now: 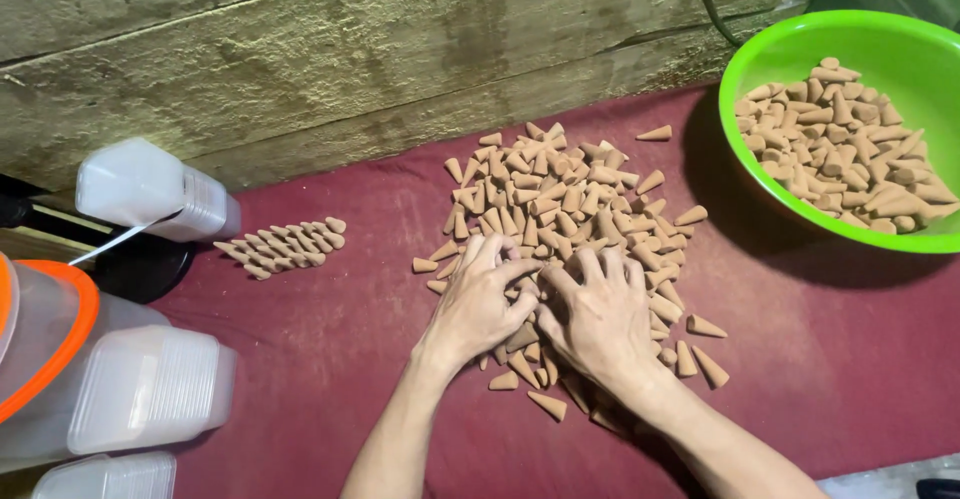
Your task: Arranging incense cones from a pile into organized rows on a work surface.
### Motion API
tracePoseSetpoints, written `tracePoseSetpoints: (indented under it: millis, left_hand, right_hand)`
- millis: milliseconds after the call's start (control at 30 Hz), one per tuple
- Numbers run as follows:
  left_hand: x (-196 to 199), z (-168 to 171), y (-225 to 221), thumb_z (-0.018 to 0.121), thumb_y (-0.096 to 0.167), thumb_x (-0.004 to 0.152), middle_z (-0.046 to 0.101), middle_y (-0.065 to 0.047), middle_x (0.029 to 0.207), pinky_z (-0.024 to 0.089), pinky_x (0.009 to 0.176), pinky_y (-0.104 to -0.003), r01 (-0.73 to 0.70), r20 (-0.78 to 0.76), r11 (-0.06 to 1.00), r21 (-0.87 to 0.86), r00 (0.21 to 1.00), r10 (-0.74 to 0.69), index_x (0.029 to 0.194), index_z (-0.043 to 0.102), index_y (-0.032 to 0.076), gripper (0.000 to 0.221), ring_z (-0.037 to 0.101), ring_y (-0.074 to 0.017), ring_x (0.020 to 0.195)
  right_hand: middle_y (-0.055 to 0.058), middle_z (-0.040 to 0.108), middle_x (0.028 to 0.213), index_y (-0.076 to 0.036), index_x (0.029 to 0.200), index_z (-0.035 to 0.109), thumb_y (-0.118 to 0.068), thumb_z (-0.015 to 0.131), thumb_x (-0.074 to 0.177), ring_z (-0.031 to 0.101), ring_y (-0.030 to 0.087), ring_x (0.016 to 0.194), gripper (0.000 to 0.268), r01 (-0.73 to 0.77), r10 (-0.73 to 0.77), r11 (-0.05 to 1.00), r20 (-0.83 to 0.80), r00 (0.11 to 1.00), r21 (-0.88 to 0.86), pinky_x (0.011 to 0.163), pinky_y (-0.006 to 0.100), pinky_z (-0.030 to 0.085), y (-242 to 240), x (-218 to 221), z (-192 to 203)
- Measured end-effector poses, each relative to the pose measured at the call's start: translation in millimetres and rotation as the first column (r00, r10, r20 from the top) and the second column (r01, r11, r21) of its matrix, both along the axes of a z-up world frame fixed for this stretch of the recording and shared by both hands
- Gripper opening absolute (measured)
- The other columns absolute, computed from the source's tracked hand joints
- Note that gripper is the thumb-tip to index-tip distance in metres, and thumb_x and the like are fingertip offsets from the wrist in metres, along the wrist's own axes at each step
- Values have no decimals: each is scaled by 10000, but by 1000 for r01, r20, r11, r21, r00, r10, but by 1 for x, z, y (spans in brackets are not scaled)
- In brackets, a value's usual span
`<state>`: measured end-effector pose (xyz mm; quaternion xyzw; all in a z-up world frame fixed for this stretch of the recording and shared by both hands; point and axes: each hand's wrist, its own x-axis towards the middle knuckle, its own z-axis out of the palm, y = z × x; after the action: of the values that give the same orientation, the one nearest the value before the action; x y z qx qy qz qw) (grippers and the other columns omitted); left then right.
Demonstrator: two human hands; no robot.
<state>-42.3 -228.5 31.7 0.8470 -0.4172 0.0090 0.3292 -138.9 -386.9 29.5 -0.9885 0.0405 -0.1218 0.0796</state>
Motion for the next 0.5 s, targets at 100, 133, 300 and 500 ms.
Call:
tracePoseSetpoints:
  millis: [100, 133, 300, 500]
  left_hand:
    - [-2, 2, 2, 639, 279, 878, 569, -73, 1050, 509, 835, -400, 12, 81, 1000, 4, 997, -12, 1041, 772, 137, 253, 570, -275, 986]
    - [-3, 3, 3, 637, 256, 886, 577, -81, 1064, 508, 842, -405, 17, 89, 1000, -9, 996, -16, 1047, 770, 133, 243, 572, -285, 997]
    - [-6, 2, 8, 602, 216, 950, 607, -85, 1081, 510, 849, -391, 4, 103, 999, -52, 995, 1, 1040, 771, 129, 210, 592, -292, 1012]
    - [-4, -4, 10, 608, 272, 1008, 648, -29, 1037, 465, 917, -389, -46, 40, 975, -216, 998, 56, 1109, 758, 193, 197, 618, -249, 1027]
  right_hand:
    - [39, 607, 1001, -250, 1013, 706, -473, 697, 809, 568, 291, 1049, 303, 48, -48, 999, 12, 999, -9, 961, 492, 408, 6, 0, 2]
    - [47, 605, 1024, -232, 973, 703, -456, 718, 805, 562, 292, 1059, 281, 57, -57, 998, 15, 998, 1, 954, 483, 410, 7, 0, 2]
    - [28, 592, 1019, -220, 935, 698, -402, 752, 797, 548, 266, 1065, 235, 42, -46, 996, 61, 997, 73, 963, 460, 410, 0, -1, -28]
    - [46, 577, 1066, -202, 1074, 706, -341, 698, 910, 533, 270, 1067, 215, -8, -69, 960, 260, 963, 282, 948, 443, 407, -3, -6, -17]
